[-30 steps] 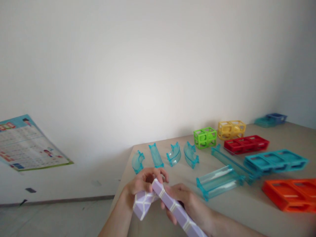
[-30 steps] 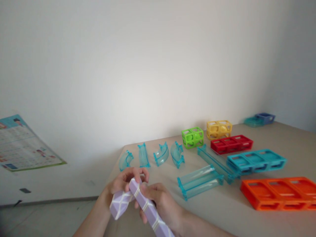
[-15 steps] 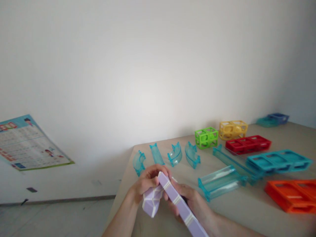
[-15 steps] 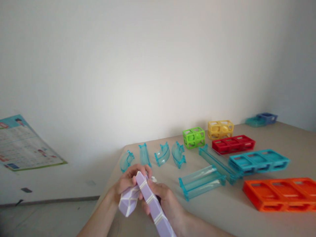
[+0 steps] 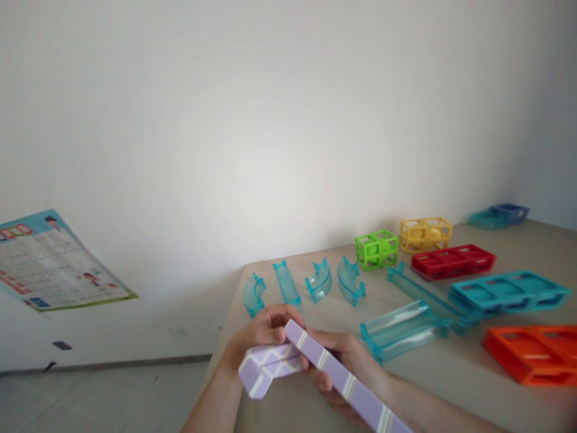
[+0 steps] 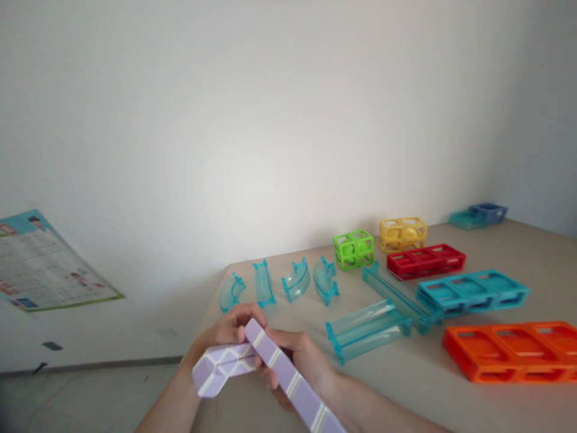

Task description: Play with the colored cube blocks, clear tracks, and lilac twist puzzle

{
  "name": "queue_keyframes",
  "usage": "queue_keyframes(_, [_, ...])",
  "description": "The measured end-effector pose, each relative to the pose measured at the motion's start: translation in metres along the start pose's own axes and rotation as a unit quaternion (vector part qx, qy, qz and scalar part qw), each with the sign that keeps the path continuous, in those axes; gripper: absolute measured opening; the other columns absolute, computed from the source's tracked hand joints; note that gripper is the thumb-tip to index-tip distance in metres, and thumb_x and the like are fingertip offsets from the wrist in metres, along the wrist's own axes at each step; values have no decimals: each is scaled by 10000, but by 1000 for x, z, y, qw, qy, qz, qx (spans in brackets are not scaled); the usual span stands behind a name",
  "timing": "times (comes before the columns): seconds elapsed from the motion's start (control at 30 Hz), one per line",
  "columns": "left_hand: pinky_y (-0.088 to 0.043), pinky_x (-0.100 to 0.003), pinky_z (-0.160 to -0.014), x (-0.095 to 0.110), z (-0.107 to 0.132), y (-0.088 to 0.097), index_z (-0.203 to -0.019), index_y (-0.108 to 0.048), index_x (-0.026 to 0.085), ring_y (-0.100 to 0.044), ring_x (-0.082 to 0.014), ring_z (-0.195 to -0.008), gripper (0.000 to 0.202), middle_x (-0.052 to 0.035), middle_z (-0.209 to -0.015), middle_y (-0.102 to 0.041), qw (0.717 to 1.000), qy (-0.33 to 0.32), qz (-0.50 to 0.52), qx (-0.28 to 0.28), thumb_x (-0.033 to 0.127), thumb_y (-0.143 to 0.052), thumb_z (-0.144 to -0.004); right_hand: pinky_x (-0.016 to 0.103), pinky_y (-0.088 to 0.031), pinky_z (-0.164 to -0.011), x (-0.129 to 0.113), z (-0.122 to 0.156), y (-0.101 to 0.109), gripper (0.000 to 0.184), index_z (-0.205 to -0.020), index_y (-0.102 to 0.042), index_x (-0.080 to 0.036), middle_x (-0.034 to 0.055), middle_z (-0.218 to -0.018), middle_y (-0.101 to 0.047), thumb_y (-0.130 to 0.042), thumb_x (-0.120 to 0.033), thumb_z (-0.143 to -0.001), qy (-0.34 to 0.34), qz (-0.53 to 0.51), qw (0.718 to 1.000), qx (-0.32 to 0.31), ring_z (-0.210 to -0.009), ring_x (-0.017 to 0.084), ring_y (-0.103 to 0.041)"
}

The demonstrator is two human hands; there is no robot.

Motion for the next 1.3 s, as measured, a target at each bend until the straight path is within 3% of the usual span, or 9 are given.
queue_keyframes(0.13, [-328, -200, -496, 1, -1, 6, -869, -648, 116, -535, -104, -521, 557, -30, -641, -622, 999, -9, -22, 23, 545, -812, -553, 158, -185, -224, 0, 2, 5, 472, -734, -636, -127, -23, -379, -501, -360, -463, -918, -15, 22, 999, 19, -204, 61, -311])
queue_keyframes(0.3, [-241, -203, -418, 8, -1, 12, -667, -619, 129, -423, -76, -419, 525, -12, -517, -559, 996, -12, -70, 57, 645, -706, -621, 163, -264, -261, -18, 8, 6, 482, -788, -676, -112, -13, -378, -524, -483, -551, -827, 84, 171, 981, 25, -248, 79, -388])
queue_keyframes(0.43, [-208, -205, -399, 12, -1, 5, -582, -594, 140, -384, -71, -420, 490, 7, -490, -513, 994, -8, -94, 60, 615, -690, -649, 163, -253, -294, -16, 14, 4, 364, -794, -639, -156, -62, -377, -486, -578, -515, -781, 106, 217, 968, 63, -265, 66, -345])
queue_keyframes(0.57, [-220, -211, -395, 11, -4, -5, -541, -598, 135, -380, -82, -429, 501, 5, -477, -494, 993, 8, -109, 34, 620, -685, -634, 186, -246, -343, -15, 15, 5, 382, -762, -597, -171, -69, -399, -488, -566, -551, -776, 115, 261, 954, 94, -292, 70, -368])
queue_keyframes(0.8, [-203, -216, -387, 5, -2, -5, -611, -666, 144, -382, -85, -437, 540, -20, -505, -509, 995, 16, -95, 19, 683, -685, -605, 183, -240, -348, -9, 10, -1, 490, -694, -553, -159, -53, -407, -490, -564, -646, -746, 154, 258, 952, 52, -312, 67, -376])
queue_keyframes(0.9, [-192, -218, -372, 3, -3, -10, -629, -682, 155, -336, -66, -388, 528, -5, -470, -492, 999, 20, -44, 8, 681, -702, -589, 176, -243, -310, -8, 9, -11, 510, -726, -561, -149, -47, -388, -488, -548, -658, -759, 177, 225, 958, 3, -283, 67, -344])
queue_keyframes(1.1, [-195, -212, -367, 4, -3, -23, -636, -669, 151, -352, -69, -343, 487, -5, -441, -545, 998, 5, 58, -7, 632, -731, -594, 165, -302, -302, -2, 12, -32, 458, -854, -565, -148, -56, -455, -491, -524, -603, -826, 139, 128, 974, -127, -281, 68, -378])
queue_keyframes(1.3, [-279, -220, -418, 0, 4, -28, -721, -647, 141, -477, -124, -389, 553, -55, -478, -621, 998, 9, 52, -24, 690, -640, -657, 147, -376, -377, 4, 11, -27, 517, -925, -617, -95, -2, -562, -559, -565, -597, -817, 119, 105, 977, -140, -379, 61, -469])
Point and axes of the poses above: each hand's wrist, its own z-axis away from the middle knuckle, its own y-axis out of the back of the hand, x = y × z, the point moved 10 cm from there along -z, towards the middle knuckle
